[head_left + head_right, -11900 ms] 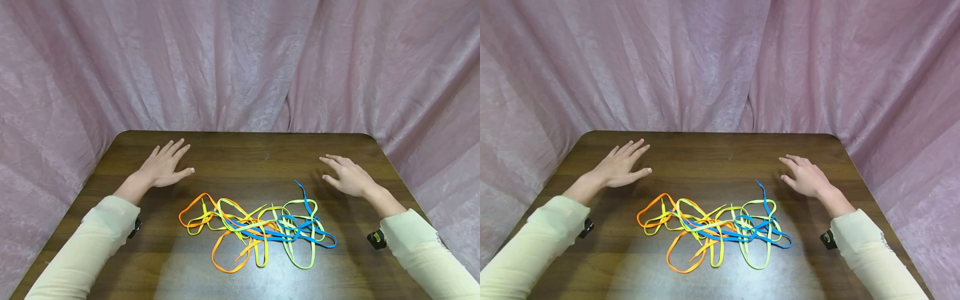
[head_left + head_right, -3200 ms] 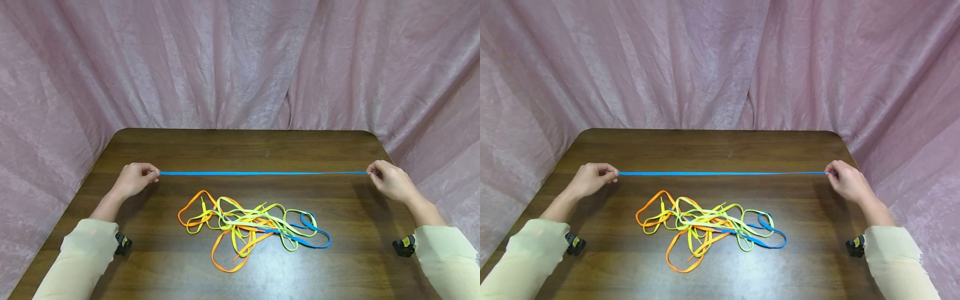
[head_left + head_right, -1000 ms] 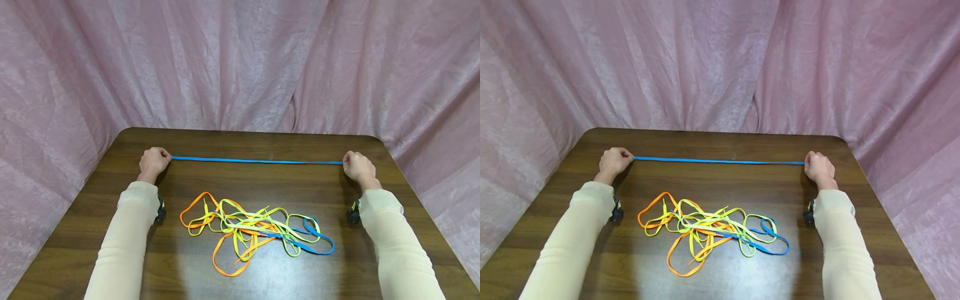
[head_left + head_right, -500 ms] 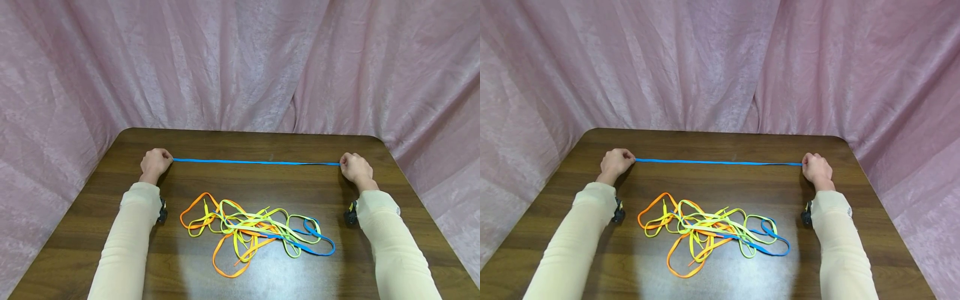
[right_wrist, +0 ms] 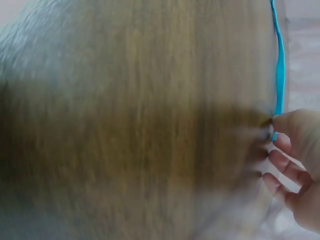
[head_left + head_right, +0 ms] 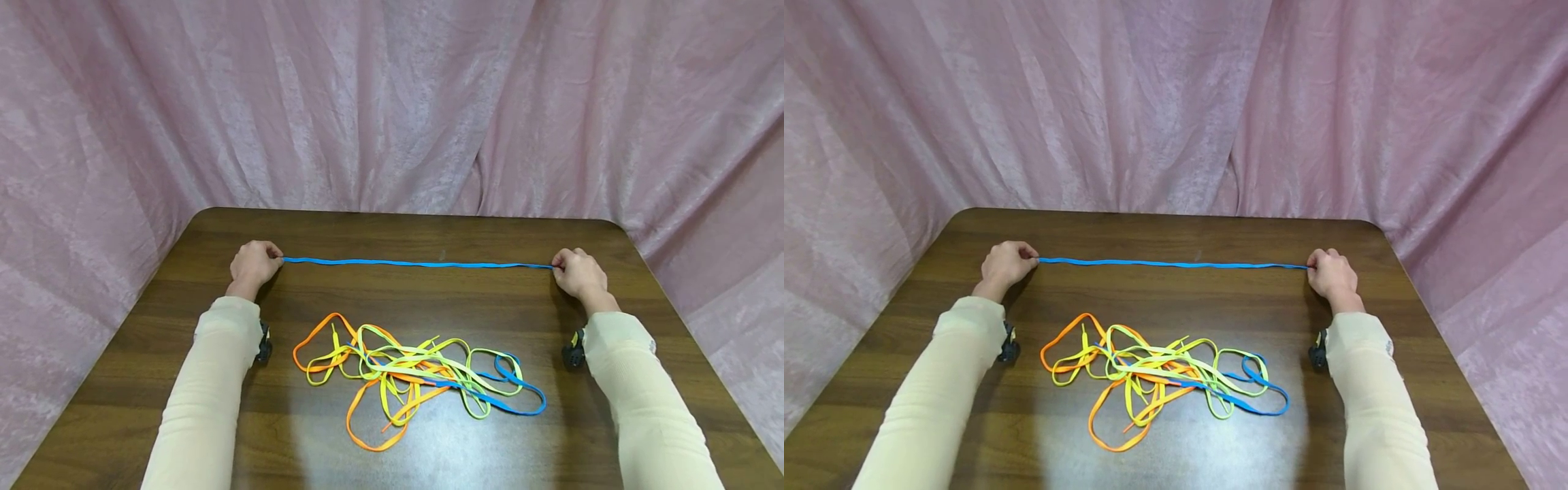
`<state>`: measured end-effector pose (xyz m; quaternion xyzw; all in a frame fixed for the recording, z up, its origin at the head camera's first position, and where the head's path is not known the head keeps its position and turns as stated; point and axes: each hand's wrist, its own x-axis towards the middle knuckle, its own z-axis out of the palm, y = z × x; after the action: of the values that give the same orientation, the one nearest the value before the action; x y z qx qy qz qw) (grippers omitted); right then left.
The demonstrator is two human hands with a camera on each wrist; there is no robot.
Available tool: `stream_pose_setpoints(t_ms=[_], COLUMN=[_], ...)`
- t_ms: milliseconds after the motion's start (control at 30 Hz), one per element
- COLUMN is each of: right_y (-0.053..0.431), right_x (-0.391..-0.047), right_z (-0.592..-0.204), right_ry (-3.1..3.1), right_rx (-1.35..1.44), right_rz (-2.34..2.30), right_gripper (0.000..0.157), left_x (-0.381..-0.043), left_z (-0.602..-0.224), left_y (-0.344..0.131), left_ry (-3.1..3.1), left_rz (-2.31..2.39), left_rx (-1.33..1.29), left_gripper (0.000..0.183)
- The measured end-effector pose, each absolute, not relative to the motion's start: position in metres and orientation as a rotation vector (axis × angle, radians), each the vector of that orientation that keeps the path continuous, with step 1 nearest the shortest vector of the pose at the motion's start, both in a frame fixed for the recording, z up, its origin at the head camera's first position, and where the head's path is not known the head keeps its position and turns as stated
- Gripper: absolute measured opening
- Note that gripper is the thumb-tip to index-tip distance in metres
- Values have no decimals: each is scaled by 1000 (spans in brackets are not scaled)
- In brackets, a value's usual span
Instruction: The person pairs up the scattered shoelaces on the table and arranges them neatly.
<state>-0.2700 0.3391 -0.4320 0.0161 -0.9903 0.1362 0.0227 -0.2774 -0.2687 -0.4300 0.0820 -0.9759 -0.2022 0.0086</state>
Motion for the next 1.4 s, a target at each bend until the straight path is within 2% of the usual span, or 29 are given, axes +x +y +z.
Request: stream_pose_setpoints(t_ms=[333, 467, 1000, 1400], right_y=[339, 337, 309, 266], right_x=[-261, -253, -220, -185], right_z=[-418, -413, -411, -414], right_ry=[-3226, -3256, -2805, -2637], right_rx=[225, 292, 783, 1137], right_rz=[340, 305, 240, 273], right_gripper=[42, 47, 29, 25], left_x=[-269, -264, -243, -218], left_z=[-424, -421, -400, -394], left_y=[-275, -277, -254, -211], left_ry=[-3145, -3174, -3089, -3008], left_rz=[-606, -602, -571, -499], left_rx=[66, -3, -261, -496], left_gripper=[40, 44, 39, 36])
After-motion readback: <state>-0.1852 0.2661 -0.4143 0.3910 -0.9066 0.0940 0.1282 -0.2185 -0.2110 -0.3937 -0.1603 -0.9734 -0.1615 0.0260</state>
